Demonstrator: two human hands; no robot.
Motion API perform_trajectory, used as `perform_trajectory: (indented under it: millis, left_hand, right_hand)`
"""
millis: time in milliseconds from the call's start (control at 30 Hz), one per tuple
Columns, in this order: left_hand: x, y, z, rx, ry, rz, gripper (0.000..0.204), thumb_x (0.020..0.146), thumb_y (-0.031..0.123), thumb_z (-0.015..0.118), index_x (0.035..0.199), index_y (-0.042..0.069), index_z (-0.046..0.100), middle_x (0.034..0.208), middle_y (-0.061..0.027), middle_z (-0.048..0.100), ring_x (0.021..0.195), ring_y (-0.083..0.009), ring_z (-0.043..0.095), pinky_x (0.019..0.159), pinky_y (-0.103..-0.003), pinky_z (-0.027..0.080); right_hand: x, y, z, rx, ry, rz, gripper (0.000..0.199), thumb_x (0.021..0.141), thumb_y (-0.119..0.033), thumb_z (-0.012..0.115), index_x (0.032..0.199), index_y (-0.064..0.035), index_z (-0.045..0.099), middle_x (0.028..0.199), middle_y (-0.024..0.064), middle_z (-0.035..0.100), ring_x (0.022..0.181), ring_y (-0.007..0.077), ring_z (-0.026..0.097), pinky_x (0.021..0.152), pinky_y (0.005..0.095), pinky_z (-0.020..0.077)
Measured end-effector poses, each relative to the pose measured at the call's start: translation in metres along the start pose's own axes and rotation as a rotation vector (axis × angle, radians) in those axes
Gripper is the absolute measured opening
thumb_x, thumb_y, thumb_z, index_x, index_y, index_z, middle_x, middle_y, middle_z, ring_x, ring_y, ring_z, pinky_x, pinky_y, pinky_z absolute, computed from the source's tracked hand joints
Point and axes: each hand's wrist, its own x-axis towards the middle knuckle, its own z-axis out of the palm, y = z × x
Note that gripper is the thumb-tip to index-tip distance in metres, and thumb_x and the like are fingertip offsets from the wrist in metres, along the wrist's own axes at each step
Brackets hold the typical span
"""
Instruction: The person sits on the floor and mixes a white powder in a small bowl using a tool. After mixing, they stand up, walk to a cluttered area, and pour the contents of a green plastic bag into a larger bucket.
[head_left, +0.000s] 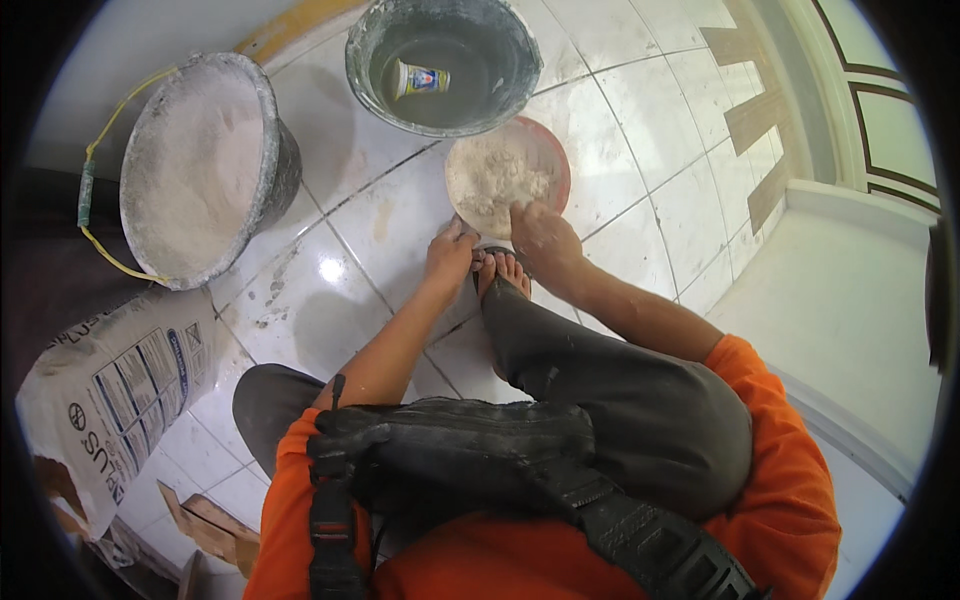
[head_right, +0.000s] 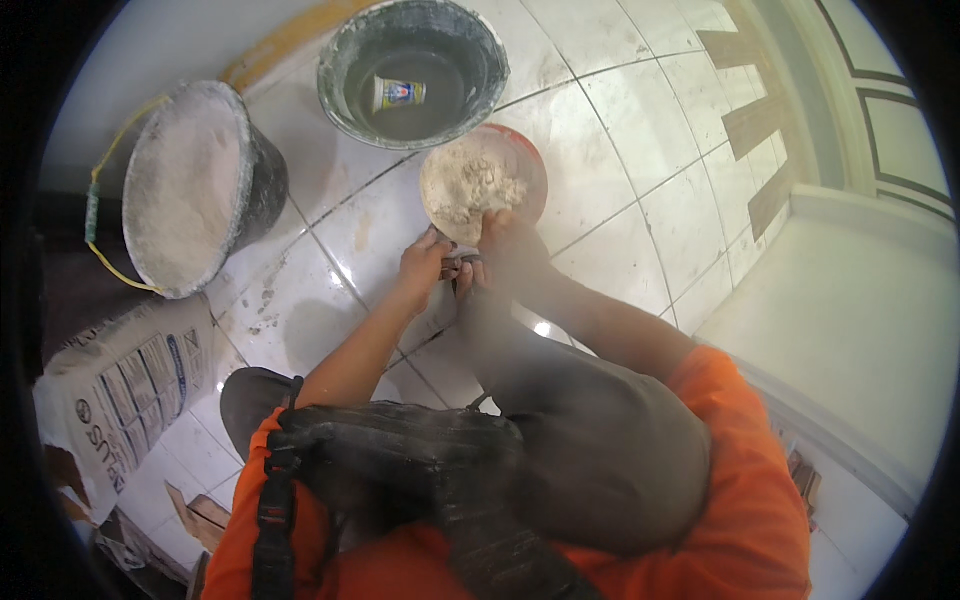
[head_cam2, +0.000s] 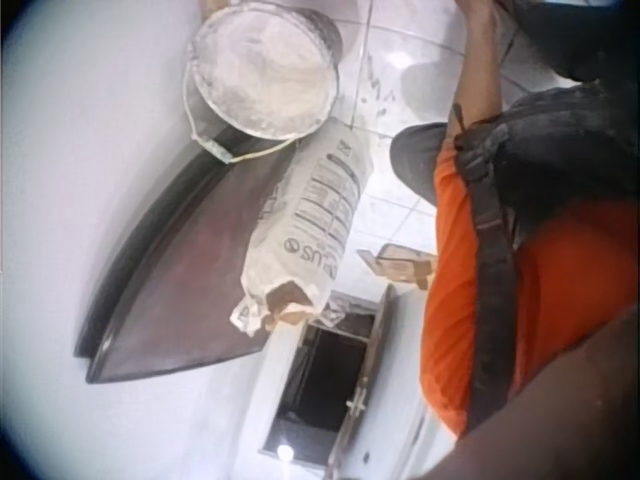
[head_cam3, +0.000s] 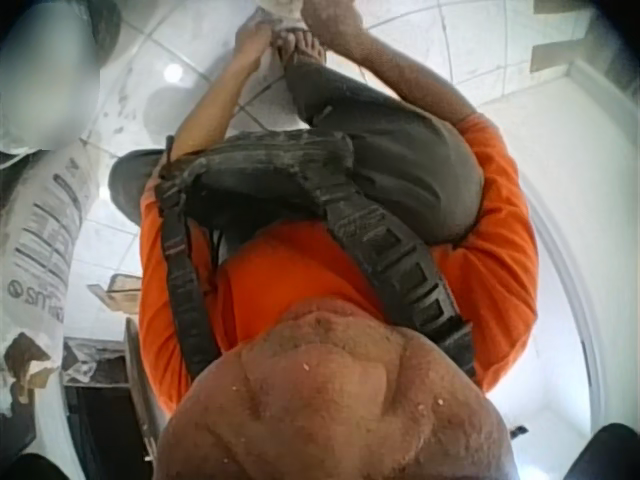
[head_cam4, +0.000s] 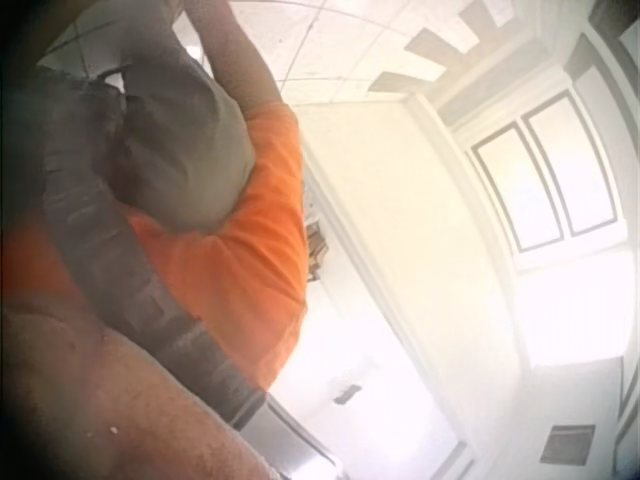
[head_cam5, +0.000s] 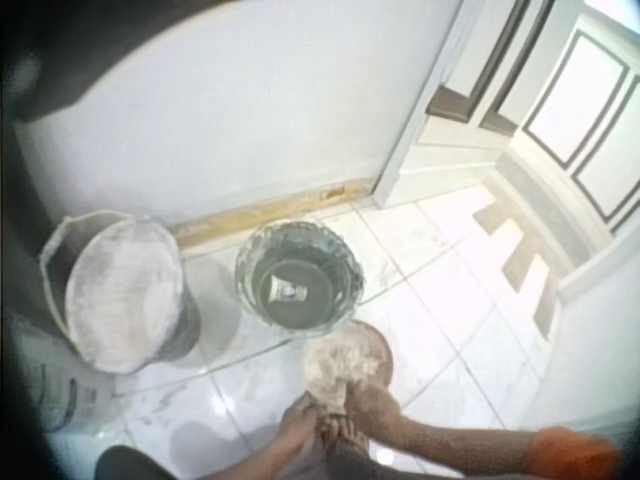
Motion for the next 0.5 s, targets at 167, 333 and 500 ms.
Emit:
perform_trajectory:
  millis: [167,333,500]
  left_hand:
    - [0.032,-0.014,-0.023,0.3,0.179,0.232,0.055,0.096,0.017,0.058,0.149,0.005,0.052,0.127,-0.0181,0.068,0.109,-0.0294,0.068,0.092,-0.036,0.053]
    - [0.038,-0.009,-0.023,0.49,0.197,0.369,0.049,0.098,0.015,0.059,0.147,0.007,0.057,0.127,-0.013,0.068,0.101,-0.0199,0.066,0.084,-0.03,0.052]
    - [0.037,-0.005,-0.027,0.226,0.121,0.205,0.047,0.099,0.013,0.063,0.146,0.009,0.059,0.112,-0.0042,0.071,0.082,-0.0105,0.064,0.069,-0.025,0.052]
  right_hand:
    - [-0.017,0.042,-0.059,0.337,-0.037,0.194,0.036,0.09,-0.009,0.056,0.123,-0.0146,0.069,0.099,0.0156,0.075,0.093,0.0327,0.073,0.079,0.0451,0.0579]
    - [-0.011,0.056,-0.071,0.081,0.116,0.056,0.032,0.086,-0.012,0.064,0.117,-0.0169,0.072,0.09,0.0096,0.073,0.088,0.0266,0.073,0.074,0.0399,0.0567]
    - [0.048,0.041,-0.034,0.066,0.301,-0.094,0.023,0.08,-0.013,0.068,0.102,-0.0143,0.073,0.083,0.0052,0.067,0.077,0.0234,0.069,0.065,0.0378,0.0518]
